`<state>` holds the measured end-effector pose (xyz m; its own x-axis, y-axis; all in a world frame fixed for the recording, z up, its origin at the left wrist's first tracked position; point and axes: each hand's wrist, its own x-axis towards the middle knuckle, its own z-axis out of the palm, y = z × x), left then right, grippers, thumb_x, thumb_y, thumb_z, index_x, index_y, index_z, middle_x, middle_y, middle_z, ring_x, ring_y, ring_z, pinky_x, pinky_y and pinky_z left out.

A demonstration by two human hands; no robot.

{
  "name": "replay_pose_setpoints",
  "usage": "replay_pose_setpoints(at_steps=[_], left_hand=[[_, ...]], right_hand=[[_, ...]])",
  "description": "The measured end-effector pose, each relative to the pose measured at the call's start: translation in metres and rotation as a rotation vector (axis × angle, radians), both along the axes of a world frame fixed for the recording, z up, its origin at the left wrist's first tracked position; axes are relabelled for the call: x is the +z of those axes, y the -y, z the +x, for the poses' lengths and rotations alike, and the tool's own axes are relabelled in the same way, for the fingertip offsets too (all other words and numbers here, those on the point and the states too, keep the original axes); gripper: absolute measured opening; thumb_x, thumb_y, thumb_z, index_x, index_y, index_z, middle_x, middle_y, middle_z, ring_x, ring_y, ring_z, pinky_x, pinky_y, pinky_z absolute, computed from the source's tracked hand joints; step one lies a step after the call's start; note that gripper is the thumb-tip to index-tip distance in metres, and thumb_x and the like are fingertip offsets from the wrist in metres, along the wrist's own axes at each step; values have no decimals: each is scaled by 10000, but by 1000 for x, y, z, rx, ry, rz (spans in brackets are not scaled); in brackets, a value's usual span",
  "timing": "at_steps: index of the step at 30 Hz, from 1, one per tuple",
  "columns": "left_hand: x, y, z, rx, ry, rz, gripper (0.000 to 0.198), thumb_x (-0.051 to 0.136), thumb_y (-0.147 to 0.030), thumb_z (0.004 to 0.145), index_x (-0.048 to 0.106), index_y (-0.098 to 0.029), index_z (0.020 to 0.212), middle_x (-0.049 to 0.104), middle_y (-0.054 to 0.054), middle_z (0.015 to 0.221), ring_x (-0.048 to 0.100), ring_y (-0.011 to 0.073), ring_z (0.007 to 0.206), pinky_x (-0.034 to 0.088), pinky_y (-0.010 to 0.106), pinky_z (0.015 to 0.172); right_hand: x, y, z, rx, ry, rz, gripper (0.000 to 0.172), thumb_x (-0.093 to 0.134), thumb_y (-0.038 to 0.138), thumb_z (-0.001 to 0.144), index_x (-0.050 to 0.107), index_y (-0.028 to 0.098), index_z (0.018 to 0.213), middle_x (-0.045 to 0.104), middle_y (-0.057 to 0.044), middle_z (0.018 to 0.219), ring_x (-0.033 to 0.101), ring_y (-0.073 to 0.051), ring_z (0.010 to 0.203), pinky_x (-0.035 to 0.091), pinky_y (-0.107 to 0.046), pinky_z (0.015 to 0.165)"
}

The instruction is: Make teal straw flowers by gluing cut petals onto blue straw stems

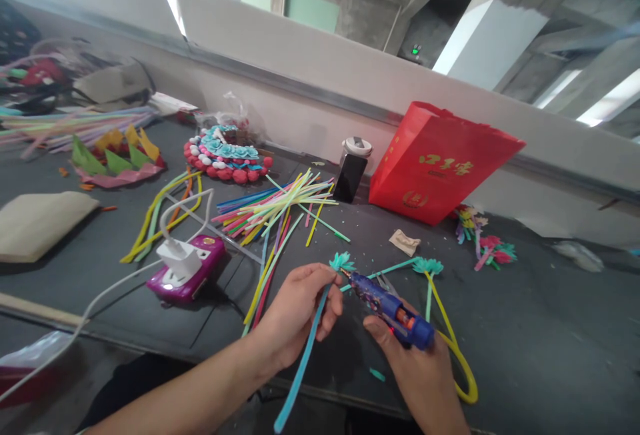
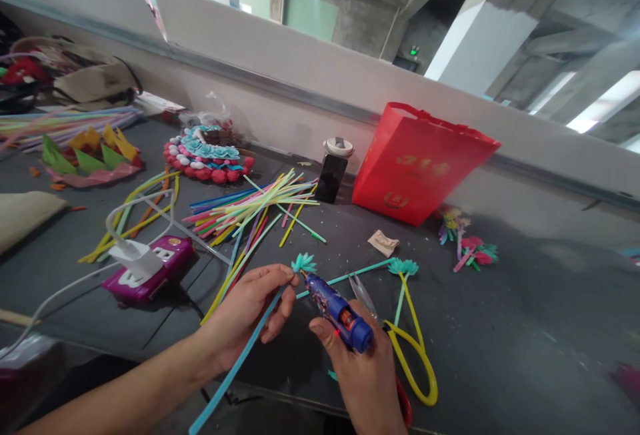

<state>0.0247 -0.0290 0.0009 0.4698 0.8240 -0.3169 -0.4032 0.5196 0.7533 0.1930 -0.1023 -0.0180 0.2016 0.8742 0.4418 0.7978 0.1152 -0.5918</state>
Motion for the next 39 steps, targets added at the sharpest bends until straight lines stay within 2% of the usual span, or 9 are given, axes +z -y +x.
replay_pose_setpoints(at_steps=[6, 14, 20, 28, 34, 39], left_hand=[[2, 1, 1, -13, -6, -3, 153, 512, -252, 838, 578, -148, 747, 549, -19, 470, 381, 64, 279, 269, 152, 266], [5, 6, -1, -34, 20, 2, 162, 519, -267, 845, 582, -151, 752, 552, -18, 468, 389, 66, 280, 271, 151, 266], [5, 6, -3, -33, 14, 6, 168, 529, -283, 842, 588, -151, 755, 552, -18, 469, 387, 66, 281, 269, 152, 264], [5, 4, -3, 6, 26, 10, 162, 522, -251, 841, 583, -143, 737, 542, -21, 480, 376, 58, 285, 265, 154, 271], [4, 2, -1, -4, 23, 0, 176, 516, -271, 850, 599, -141, 763, 542, -24, 479, 375, 58, 285, 269, 158, 274], [3, 2, -1, -3, 25, -15, 182, 523, -285, 846, 600, -145, 760, 541, -25, 482, 381, 60, 289, 267, 162, 276]], right_hand=[[1, 3, -1, -50, -41, 3, 444, 621, 632, 791, 668, 195, 729, 676, -22, 620, 615, -181, 536, 467, -259, 481], [7, 7, -1, -27, -41, 29, 439, 608, 625, 804, 631, 218, 643, 625, 1, 537, 579, -164, 453, 485, -250, 460], [10, 4, -2, -28, -1, 96, 464, 603, 650, 792, 647, 221, 618, 643, 1, 517, 595, -169, 433, 488, -255, 437], [0, 1, -3, -49, -49, 82, 467, 601, 654, 787, 682, 198, 725, 705, -26, 602, 650, -194, 510, 526, -267, 483], [3, 2, -1, 59, -41, 23, 354, 628, 543, 822, 651, 212, 699, 663, 4, 592, 601, -158, 490, 493, -244, 468], [4, 4, -7, -46, -146, 14, 394, 630, 601, 796, 666, 212, 748, 676, -2, 645, 619, -173, 558, 502, -257, 519]])
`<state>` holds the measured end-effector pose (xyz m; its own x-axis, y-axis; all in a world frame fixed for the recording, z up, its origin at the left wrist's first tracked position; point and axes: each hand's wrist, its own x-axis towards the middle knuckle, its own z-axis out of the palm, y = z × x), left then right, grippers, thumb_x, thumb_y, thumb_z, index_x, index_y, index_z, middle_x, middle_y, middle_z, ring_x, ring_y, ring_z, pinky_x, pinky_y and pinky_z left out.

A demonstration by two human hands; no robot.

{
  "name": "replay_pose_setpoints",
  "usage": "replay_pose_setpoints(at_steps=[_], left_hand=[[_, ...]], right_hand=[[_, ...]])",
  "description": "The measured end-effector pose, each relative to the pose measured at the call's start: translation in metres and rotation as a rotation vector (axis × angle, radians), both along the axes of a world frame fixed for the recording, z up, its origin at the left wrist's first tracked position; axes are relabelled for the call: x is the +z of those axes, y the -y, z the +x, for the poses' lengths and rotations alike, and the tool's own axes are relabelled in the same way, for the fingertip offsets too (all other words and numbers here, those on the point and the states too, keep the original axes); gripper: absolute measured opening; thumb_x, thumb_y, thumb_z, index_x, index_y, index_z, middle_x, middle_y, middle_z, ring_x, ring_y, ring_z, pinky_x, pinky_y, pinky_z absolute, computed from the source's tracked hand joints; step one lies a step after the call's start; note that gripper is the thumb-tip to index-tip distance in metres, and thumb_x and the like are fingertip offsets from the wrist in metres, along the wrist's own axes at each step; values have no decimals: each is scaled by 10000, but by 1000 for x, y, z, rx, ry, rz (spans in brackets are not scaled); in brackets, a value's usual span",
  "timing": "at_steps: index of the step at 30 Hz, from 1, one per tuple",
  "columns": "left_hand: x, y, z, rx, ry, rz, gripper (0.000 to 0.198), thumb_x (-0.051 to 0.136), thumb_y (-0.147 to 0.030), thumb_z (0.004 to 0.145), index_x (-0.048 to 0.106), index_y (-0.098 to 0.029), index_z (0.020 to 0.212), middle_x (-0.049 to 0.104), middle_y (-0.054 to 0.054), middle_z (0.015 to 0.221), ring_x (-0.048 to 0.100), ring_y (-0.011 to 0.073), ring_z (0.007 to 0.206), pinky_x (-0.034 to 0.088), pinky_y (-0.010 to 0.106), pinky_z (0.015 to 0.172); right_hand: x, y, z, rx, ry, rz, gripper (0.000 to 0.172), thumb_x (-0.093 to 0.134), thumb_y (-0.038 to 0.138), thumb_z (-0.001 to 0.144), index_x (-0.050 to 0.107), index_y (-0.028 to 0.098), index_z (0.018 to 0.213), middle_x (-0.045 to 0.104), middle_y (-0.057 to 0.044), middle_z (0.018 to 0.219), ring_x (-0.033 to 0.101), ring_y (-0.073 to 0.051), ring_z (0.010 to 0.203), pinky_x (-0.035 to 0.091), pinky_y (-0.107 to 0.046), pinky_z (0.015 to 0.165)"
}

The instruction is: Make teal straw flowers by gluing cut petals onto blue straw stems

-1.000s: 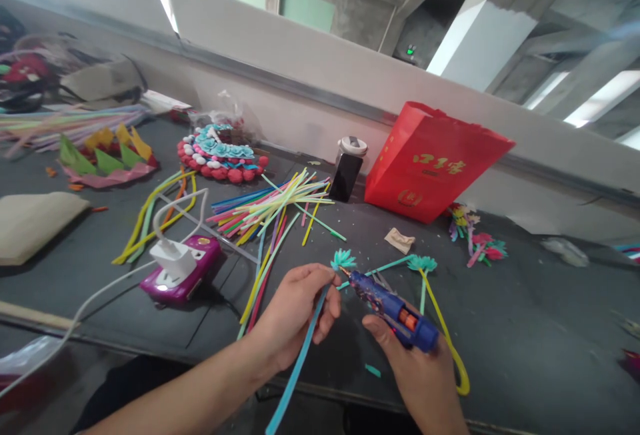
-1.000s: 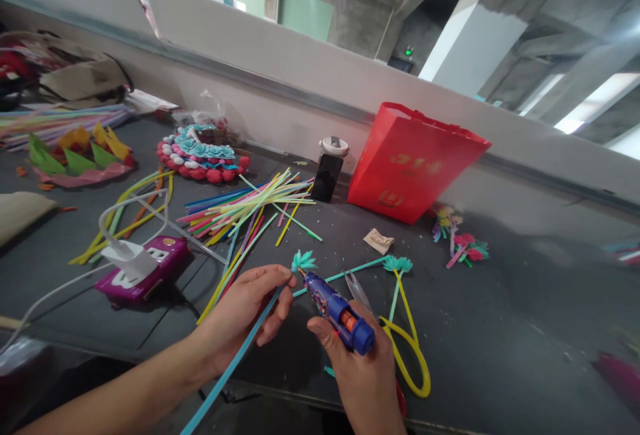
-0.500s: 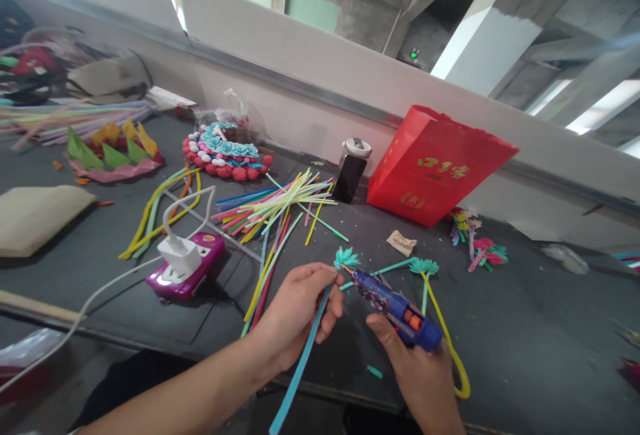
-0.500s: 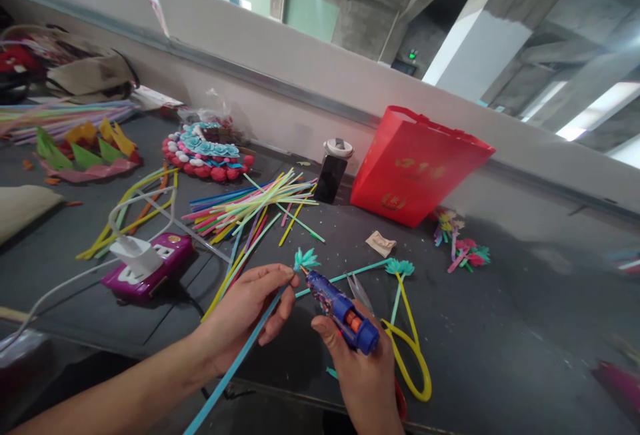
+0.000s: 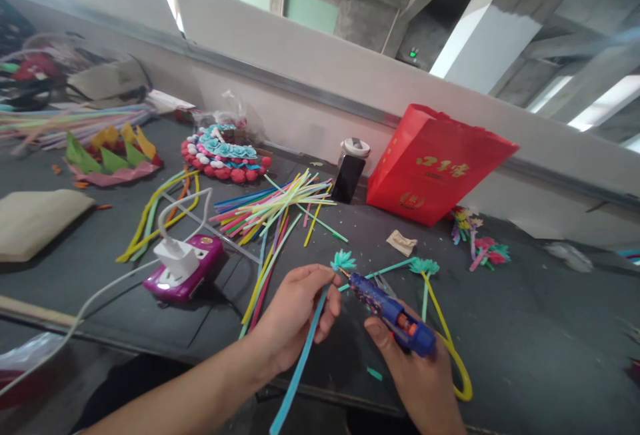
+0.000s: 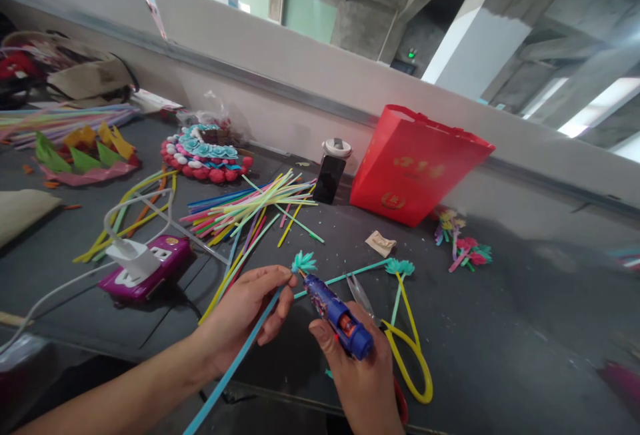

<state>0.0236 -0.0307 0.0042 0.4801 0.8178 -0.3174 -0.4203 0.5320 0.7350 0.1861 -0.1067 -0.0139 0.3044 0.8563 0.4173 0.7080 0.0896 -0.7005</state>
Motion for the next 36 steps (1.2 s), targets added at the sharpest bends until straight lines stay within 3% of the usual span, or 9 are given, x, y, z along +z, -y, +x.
replay_pose_setpoints(at_steps=[9, 14, 21, 31, 36], left_hand=[[1, 1, 0, 9, 7, -8, 189, 513, -273, 850, 606, -141, 754, 534, -25, 479, 378, 59, 286, 266, 160, 277], [2, -1, 0, 16, 10, -15, 192, 510, -275, 853, 605, -141, 755, 530, -23, 472, 379, 63, 287, 268, 158, 275], [-4, -1, -1, -38, 43, -41, 173, 511, -267, 840, 611, -140, 774, 523, -26, 488, 371, 62, 304, 274, 157, 282], [-1, -1, 0, -70, -25, -79, 149, 496, -263, 823, 578, -155, 760, 448, -49, 449, 274, 53, 309, 178, 168, 290], [0, 0, 0, -87, -28, -58, 146, 503, -267, 814, 578, -158, 754, 402, -67, 417, 227, 49, 304, 131, 180, 299]], right_hand=[[1, 2, -2, 7, 5, -18, 384, 622, 588, 808, 655, 217, 714, 679, -4, 631, 617, -177, 548, 483, -255, 495], [0, 0, 5, 80, 72, 9, 329, 641, 525, 818, 661, 210, 726, 673, 9, 607, 606, -161, 507, 499, -242, 495], [-5, -2, 9, 110, 112, 26, 347, 621, 519, 838, 622, 217, 667, 639, 11, 565, 572, -150, 458, 492, -239, 465], [-5, -2, 10, 106, 148, 92, 355, 631, 525, 835, 623, 211, 668, 625, 16, 534, 580, -143, 443, 492, -220, 461], [-5, -1, 10, 75, 179, 138, 436, 560, 586, 859, 665, 199, 688, 647, -11, 548, 586, -147, 435, 500, -231, 463]])
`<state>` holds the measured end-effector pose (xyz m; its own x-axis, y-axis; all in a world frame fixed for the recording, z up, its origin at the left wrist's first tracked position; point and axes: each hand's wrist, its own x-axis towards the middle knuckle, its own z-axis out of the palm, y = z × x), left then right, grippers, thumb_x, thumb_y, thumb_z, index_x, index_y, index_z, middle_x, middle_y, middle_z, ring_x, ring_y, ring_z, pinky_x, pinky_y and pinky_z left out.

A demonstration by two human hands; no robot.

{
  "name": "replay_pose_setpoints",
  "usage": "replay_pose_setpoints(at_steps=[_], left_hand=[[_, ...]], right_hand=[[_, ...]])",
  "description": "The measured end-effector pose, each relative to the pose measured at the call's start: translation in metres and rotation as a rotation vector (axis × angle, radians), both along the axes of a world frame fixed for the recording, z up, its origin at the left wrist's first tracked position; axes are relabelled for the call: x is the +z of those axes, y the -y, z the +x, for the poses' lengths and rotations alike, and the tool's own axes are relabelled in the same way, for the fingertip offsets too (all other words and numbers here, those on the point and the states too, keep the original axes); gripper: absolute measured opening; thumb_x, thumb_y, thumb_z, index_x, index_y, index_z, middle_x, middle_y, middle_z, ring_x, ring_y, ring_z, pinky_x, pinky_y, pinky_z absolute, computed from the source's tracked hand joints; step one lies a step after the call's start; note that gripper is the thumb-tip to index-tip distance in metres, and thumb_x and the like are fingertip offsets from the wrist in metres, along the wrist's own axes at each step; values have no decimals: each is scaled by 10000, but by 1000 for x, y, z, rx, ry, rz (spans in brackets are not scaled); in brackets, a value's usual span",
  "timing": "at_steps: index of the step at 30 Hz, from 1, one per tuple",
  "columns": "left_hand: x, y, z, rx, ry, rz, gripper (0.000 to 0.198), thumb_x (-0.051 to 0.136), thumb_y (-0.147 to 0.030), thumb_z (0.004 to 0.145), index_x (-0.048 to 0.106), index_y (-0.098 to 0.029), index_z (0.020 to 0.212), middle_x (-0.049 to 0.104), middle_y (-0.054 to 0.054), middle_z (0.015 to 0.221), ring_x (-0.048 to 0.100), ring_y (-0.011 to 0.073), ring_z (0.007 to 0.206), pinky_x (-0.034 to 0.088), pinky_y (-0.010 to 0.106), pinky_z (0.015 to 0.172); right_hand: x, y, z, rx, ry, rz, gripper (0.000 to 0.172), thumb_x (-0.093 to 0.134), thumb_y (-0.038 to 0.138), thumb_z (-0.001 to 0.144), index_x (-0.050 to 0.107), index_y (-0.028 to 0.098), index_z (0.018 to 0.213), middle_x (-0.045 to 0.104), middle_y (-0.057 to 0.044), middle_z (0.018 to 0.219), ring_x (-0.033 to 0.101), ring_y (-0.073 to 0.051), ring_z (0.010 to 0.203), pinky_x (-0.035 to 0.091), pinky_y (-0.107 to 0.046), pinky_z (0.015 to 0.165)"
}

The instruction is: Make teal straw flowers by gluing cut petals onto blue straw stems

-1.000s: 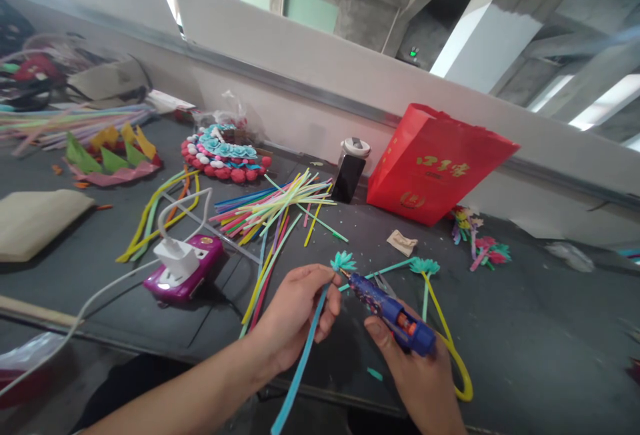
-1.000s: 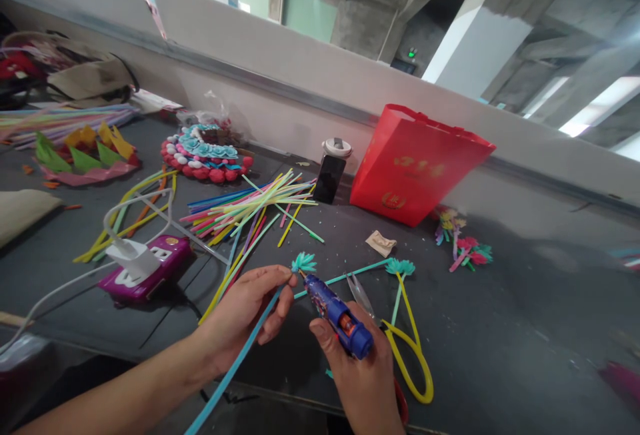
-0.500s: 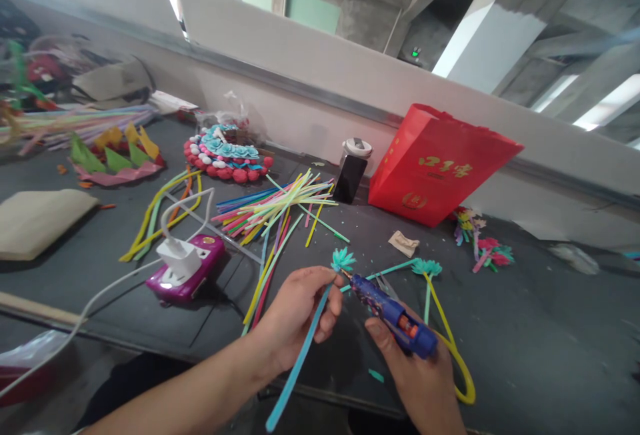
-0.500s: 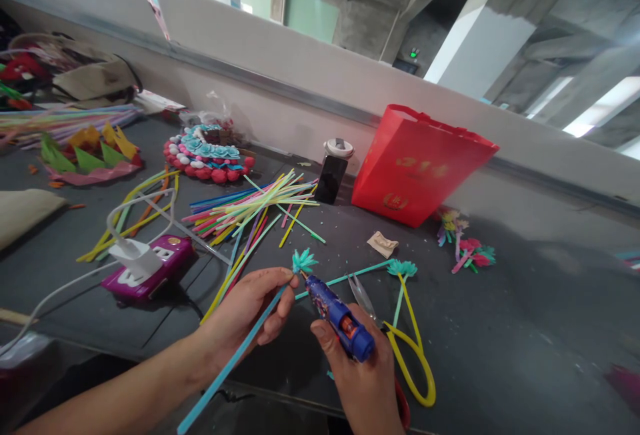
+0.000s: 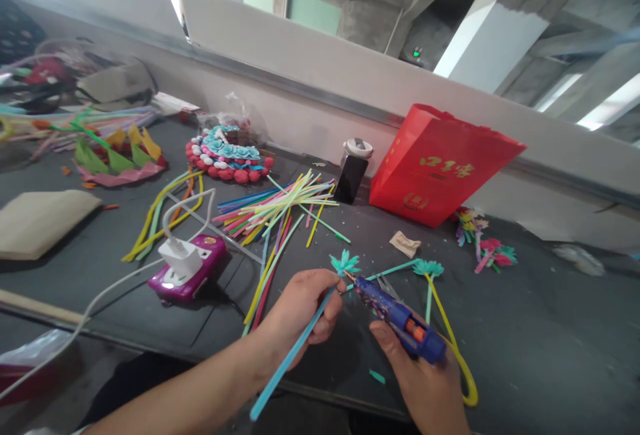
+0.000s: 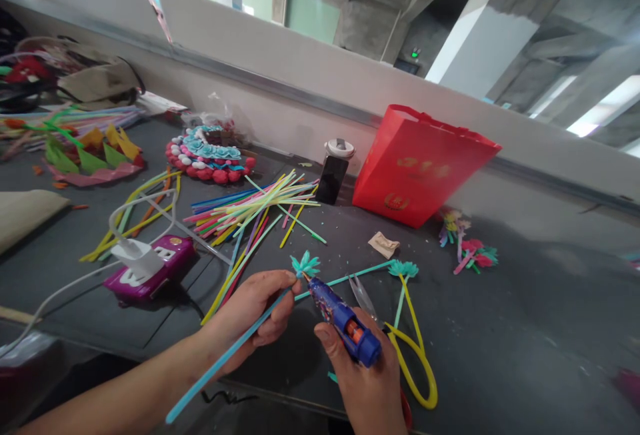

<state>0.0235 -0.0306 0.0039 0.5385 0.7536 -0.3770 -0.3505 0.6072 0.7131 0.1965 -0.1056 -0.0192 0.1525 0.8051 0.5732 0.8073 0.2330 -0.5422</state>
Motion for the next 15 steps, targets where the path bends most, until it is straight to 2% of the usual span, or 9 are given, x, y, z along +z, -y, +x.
replay_pose_setpoints(at_steps=[4, 11, 15], left_hand=[[-1, 0, -1, -3, 10, 32, 163, 497, -274, 821, 582, -157, 746, 406, -66, 413, 224, 48, 303, 131, 182, 302], [-3, -1, -1, 3, 7, 20, 149, 494, -266, 811, 575, -165, 738, 413, -64, 418, 240, 51, 296, 130, 181, 300], [-2, -1, 0, 6, -3, 17, 140, 495, -257, 792, 572, -166, 719, 400, -67, 402, 232, 50, 284, 125, 178, 295]], right_hand=[[-3, 3, 0, -55, -15, -10, 436, 599, 609, 820, 678, 194, 711, 682, -32, 603, 639, -168, 505, 522, -237, 504], [-11, 4, 4, -66, 8, -27, 418, 619, 583, 819, 715, 182, 753, 709, -61, 661, 673, -181, 565, 543, -244, 556], [-10, 4, 10, -74, 46, -77, 454, 631, 636, 774, 733, 194, 753, 710, -69, 632, 667, -202, 556, 531, -264, 526]])
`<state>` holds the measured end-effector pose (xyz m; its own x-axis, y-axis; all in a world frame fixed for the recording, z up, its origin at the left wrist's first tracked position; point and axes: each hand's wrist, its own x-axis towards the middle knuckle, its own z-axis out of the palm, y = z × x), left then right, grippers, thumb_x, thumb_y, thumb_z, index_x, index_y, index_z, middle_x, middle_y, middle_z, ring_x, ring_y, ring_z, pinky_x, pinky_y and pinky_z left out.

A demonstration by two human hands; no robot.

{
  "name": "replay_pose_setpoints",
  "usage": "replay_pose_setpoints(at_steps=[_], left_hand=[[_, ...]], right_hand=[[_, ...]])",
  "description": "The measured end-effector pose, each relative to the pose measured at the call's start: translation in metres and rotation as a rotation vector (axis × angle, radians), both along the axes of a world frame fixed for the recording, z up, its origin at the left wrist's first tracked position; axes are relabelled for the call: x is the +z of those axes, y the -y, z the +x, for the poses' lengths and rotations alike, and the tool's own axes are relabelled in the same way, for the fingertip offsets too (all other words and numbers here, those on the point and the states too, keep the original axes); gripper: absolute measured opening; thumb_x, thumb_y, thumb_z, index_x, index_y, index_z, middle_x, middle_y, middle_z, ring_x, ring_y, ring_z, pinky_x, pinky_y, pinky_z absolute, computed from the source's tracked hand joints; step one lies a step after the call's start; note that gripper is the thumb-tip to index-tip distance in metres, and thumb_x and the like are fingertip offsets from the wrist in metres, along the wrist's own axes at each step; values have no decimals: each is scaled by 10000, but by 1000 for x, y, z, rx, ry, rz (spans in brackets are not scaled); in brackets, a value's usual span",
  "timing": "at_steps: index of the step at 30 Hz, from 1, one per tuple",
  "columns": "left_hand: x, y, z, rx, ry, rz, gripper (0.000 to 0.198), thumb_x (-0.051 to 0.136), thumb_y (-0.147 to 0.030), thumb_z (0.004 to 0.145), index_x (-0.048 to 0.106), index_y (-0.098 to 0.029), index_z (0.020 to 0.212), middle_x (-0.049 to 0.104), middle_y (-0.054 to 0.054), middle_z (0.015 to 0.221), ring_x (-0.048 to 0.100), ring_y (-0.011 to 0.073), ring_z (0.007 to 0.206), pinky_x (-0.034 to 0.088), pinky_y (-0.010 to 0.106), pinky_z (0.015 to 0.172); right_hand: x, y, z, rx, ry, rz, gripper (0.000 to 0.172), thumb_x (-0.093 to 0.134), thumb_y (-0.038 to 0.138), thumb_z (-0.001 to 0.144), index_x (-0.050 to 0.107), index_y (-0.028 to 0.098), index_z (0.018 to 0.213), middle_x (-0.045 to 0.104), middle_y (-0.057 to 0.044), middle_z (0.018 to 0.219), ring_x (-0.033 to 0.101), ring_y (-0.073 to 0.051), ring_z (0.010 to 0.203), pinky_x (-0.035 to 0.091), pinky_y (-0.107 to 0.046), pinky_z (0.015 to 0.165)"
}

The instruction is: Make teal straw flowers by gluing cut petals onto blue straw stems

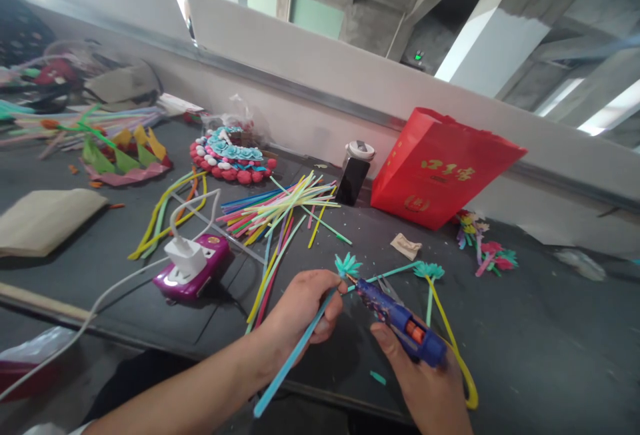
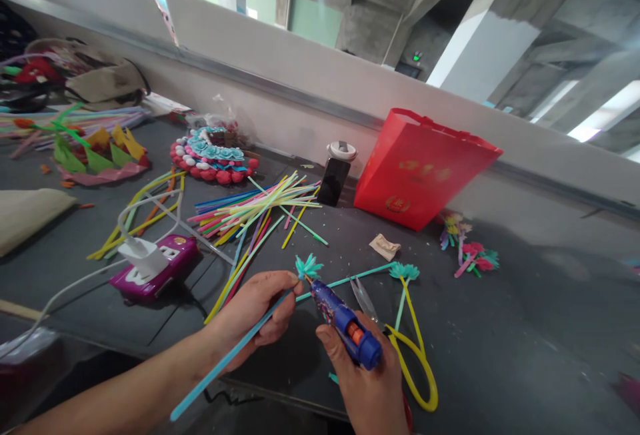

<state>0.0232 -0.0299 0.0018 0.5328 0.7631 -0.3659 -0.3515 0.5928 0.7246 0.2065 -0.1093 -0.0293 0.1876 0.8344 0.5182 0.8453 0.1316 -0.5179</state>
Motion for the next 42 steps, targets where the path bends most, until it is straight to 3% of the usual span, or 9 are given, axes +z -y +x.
replay_pose_setpoints(at_steps=[8, 15, 20, 26, 35, 39, 42], left_hand=[[-2, -1, 3, -10, -22, 32, 140, 514, -272, 779, 574, -170, 704, 396, -68, 383, 222, 47, 263, 129, 172, 282], [0, 0, 2, 5, -22, 0, 136, 502, -256, 774, 562, -168, 689, 390, -67, 381, 224, 48, 267, 123, 178, 291], [1, -1, 2, 23, -12, -34, 121, 493, -239, 762, 562, -167, 694, 384, -69, 385, 215, 48, 286, 120, 178, 295], [0, -2, 1, 13, 20, -46, 121, 494, -242, 786, 564, -166, 722, 386, -71, 405, 221, 49, 302, 125, 178, 304], [-1, -1, 0, -24, 47, -73, 136, 483, -243, 797, 565, -163, 724, 384, -73, 404, 209, 47, 299, 117, 182, 302], [-3, -2, 0, -48, 51, -83, 142, 491, -253, 799, 564, -166, 714, 394, -70, 406, 208, 48, 296, 107, 188, 302], [-6, -4, 0, -46, 38, -94, 132, 497, -259, 794, 554, -176, 710, 385, -73, 400, 212, 51, 296, 101, 190, 305]], right_hand=[[0, 2, 4, -19, 4, -32, 436, 655, 617, 757, 706, 193, 666, 669, -57, 534, 636, -207, 471, 517, -269, 462], [4, 3, -2, -2, -46, -65, 421, 614, 590, 816, 728, 187, 770, 724, -73, 682, 686, -195, 589, 552, -243, 583], [8, 3, 8, 142, 109, -70, 421, 549, 556, 870, 765, 205, 784, 693, -48, 590, 615, -161, 468, 494, -219, 467], [9, 4, 10, 130, 206, -16, 439, 528, 546, 885, 770, 201, 762, 693, -57, 587, 587, -164, 435, 475, -234, 435], [15, 3, 7, 59, 166, -7, 448, 588, 595, 827, 764, 194, 735, 674, -59, 536, 582, -168, 421, 477, -237, 426], [13, 1, 9, 148, 227, 35, 439, 527, 536, 893, 762, 199, 738, 673, -56, 535, 578, -159, 395, 469, -230, 410], [13, 0, 8, 135, 196, 5, 441, 544, 560, 875, 757, 204, 727, 682, -62, 558, 600, -171, 429, 484, -238, 426]])
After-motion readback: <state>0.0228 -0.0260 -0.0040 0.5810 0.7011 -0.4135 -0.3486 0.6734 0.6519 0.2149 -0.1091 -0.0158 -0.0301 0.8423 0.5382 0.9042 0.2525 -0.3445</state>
